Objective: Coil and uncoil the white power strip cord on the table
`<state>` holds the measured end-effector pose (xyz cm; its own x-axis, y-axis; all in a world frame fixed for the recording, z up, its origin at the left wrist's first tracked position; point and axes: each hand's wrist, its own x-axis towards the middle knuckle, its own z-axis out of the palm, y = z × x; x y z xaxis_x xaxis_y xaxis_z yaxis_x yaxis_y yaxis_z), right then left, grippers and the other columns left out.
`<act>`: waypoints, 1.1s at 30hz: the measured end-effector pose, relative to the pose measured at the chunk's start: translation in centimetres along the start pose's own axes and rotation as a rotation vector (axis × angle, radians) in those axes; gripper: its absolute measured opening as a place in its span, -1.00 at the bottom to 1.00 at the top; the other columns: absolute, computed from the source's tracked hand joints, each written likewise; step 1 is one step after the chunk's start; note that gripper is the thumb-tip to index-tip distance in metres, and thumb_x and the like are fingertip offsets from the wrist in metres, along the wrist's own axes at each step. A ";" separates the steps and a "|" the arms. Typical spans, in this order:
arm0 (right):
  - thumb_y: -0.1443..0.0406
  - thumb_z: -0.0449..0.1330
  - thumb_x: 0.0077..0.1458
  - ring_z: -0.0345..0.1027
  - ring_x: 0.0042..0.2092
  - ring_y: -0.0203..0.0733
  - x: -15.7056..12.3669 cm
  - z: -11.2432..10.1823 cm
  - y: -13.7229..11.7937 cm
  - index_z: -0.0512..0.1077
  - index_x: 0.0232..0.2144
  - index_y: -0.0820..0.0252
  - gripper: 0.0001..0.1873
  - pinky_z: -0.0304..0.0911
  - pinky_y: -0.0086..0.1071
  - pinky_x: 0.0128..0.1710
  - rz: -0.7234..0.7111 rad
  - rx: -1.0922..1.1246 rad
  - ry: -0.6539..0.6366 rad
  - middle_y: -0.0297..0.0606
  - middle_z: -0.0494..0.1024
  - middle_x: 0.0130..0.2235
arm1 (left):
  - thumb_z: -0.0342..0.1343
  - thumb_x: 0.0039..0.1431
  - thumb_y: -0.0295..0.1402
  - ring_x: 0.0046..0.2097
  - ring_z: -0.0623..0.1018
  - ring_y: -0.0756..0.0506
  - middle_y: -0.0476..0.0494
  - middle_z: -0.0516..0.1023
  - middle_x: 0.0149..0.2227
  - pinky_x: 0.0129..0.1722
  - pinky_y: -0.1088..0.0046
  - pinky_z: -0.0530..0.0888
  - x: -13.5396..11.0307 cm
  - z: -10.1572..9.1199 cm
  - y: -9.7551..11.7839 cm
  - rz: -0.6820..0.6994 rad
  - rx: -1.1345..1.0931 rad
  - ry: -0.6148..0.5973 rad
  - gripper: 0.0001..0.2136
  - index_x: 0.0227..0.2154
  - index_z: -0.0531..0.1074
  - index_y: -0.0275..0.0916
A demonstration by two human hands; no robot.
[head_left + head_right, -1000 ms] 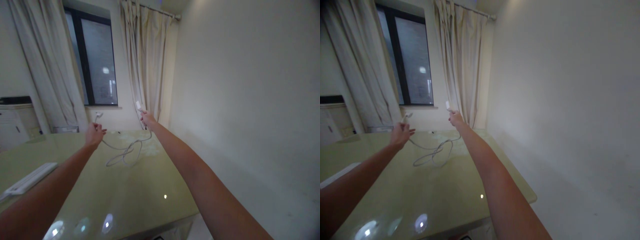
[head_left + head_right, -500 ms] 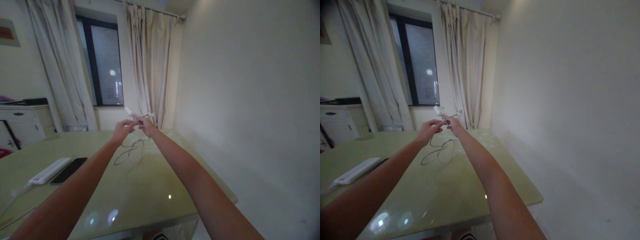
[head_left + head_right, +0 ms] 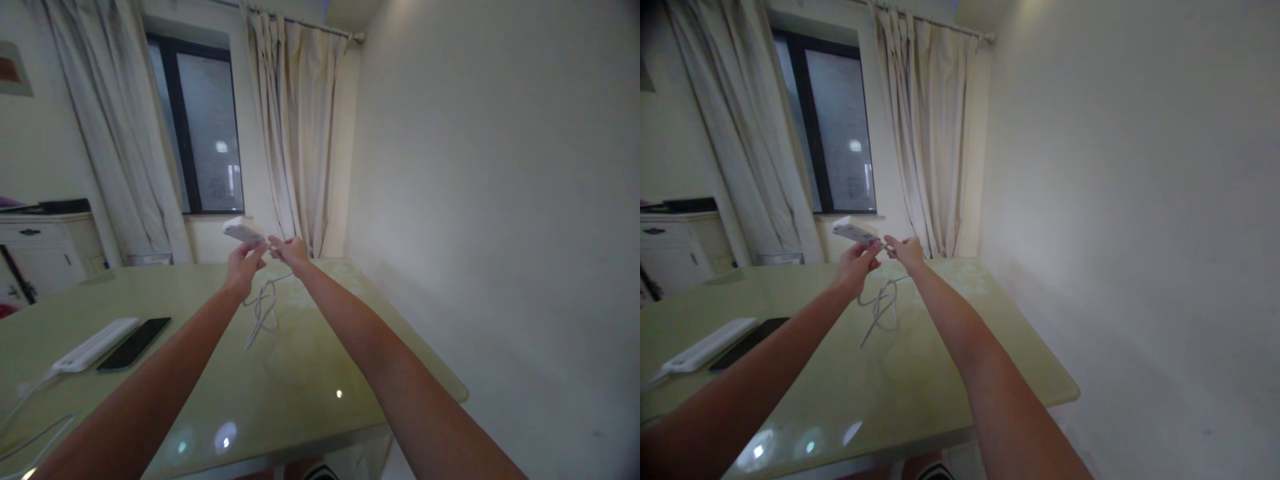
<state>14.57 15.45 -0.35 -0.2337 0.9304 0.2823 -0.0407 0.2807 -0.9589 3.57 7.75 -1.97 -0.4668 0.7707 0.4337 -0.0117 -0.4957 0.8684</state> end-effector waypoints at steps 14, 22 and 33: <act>0.47 0.41 -0.01 0.29 -0.18 -0.18 -3.7 -1.1 0.7 0.48 -0.31 0.20 -0.77 0.20 -0.36 -0.12 -0.647 -0.688 -0.351 -0.34 0.38 -0.26 | 0.34 0.00 -0.10 -0.59 0.29 0.08 0.04 0.43 -0.50 -0.58 0.52 0.33 1.9 -2.6 2.1 0.053 0.115 0.182 -0.70 -0.43 0.51 -0.26; 0.43 0.31 0.17 0.37 -0.14 -0.15 -5.1 -1.8 -1.5 0.47 -0.22 0.26 -0.88 0.32 -0.32 -0.05 -0.860 -1.051 -0.679 -0.20 0.44 -0.13 | 0.43 0.01 -0.19 -0.62 0.20 0.13 0.11 0.33 -0.60 -0.65 0.63 0.23 2.3 -3.1 3.3 -0.152 0.032 0.152 -0.71 -0.48 0.48 -0.28; 0.23 0.02 0.53 0.43 0.09 -0.03 -5.1 -2.7 -1.6 0.55 0.03 0.08 -0.70 0.29 -0.14 0.06 -1.408 -1.256 -0.374 -0.11 0.62 0.13 | 0.28 0.35 -0.29 -0.35 0.57 0.00 -0.20 0.63 -0.17 -0.39 0.47 0.56 2.8 -3.1 2.5 -0.527 -0.095 0.117 -0.80 -0.13 0.55 -0.34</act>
<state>18.49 10.94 -0.18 -0.8342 -0.1268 0.5367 0.2209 0.8150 0.5358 -0.52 7.40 0.68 -0.4715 0.8774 -0.0888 -0.3480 -0.0925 0.9329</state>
